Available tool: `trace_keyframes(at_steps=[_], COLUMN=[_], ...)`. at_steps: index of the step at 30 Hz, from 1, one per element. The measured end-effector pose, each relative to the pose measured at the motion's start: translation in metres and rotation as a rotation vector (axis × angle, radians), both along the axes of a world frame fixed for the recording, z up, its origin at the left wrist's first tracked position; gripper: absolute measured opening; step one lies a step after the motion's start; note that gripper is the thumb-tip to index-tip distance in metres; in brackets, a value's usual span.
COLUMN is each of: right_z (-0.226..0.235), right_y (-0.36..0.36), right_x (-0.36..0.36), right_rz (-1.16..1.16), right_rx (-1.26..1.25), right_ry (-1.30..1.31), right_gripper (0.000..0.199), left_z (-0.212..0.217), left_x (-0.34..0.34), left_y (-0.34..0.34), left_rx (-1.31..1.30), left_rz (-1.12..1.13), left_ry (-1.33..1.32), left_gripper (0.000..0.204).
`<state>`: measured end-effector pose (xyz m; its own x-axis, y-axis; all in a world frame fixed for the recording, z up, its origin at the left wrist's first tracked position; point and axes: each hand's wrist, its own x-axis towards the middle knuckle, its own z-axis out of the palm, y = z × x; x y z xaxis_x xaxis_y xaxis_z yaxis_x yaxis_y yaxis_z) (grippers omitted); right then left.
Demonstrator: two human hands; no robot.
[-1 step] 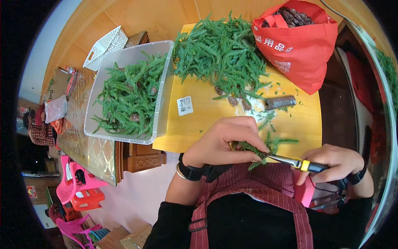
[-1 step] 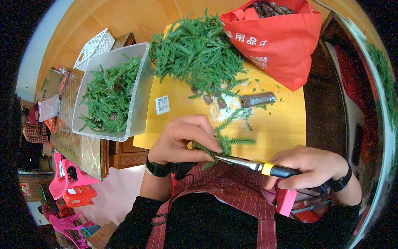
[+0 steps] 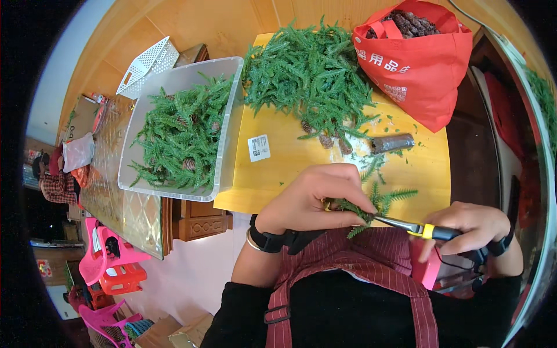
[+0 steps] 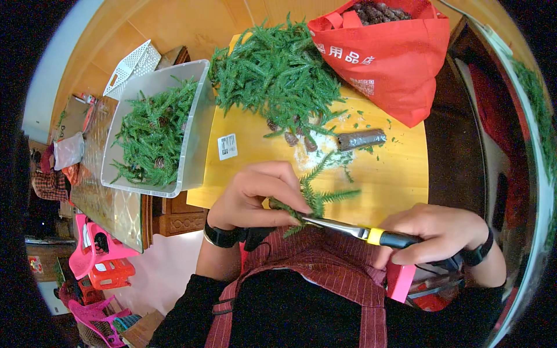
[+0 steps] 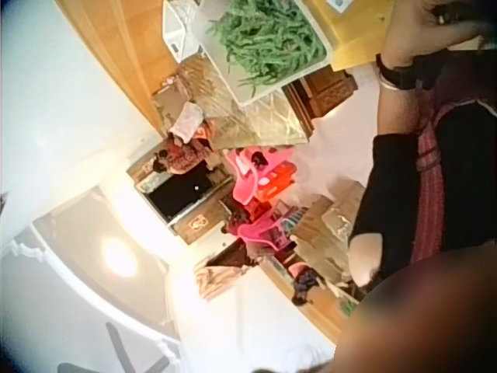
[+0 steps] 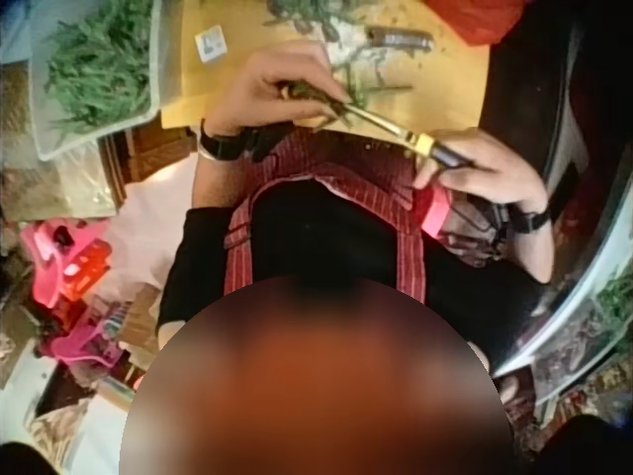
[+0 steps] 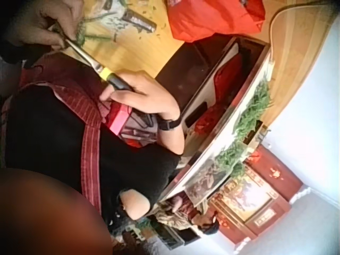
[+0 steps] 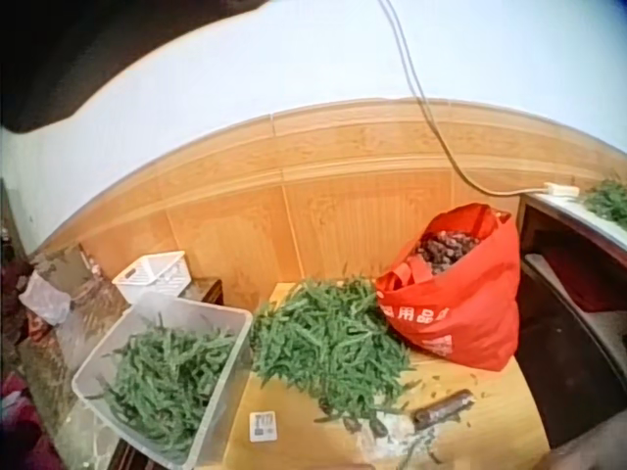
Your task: Trimming and preparing green plant branches using pliers.
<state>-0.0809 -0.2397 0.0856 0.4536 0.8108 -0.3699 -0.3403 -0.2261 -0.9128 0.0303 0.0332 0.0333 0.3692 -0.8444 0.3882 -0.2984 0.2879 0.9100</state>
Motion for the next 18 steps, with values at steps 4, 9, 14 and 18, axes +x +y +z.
trace_keyframes(at_steps=[4, 9, 14, 18], right_z=[-0.023, -0.001, 0.001, -0.013], right_y=[0.001, 0.012, 0.026, 0.026], right_x=[-0.015, -0.012, -0.009, -0.012], right_rz=[-0.052, -0.103, -0.367, -0.514], right_rx=[0.398, 0.0, -0.502, -0.639], right_ry=[0.357, -0.244, -1.182, -1.36], right_gripper=[0.032, 0.017, 0.021, 0.024], left_z=[0.006, -0.003, -0.003, 0.001], left_x=[0.0, 0.001, -0.005, -0.01], left_y=[-0.001, 0.002, -0.005, -0.009], left_rx=[-0.068, -0.039, -0.037, -0.051], left_rz=[-0.054, 0.251, 0.494, 0.517], left_ry=[0.039, 0.002, -0.156, -0.188], left_gripper=[0.018, 0.02, 0.024, 0.024])
